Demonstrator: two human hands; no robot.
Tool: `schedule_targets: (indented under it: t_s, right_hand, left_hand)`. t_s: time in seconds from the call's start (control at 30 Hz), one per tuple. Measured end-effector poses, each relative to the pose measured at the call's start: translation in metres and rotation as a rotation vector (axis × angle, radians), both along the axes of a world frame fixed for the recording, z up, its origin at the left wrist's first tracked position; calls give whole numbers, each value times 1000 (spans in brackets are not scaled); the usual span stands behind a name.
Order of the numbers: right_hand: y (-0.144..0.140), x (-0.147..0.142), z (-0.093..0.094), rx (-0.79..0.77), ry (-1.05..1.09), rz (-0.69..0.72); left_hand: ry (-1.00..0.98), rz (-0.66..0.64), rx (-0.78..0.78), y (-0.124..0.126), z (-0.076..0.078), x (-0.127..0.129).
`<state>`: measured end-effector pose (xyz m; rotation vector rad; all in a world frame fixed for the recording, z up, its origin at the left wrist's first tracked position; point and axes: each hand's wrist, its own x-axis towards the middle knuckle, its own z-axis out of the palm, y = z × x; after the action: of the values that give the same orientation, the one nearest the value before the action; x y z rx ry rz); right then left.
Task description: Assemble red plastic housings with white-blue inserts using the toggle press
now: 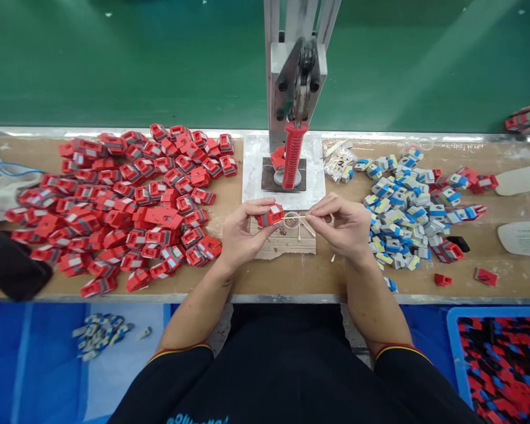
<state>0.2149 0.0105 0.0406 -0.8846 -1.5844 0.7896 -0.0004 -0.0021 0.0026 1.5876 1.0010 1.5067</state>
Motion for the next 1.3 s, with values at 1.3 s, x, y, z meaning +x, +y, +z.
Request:
schedule_targets:
  t_s: [1.3]
  right_hand:
    - [63, 147, 18, -185, -1097, -93]
  left_hand:
    - [-570, -101, -259, 13, -2, -5]
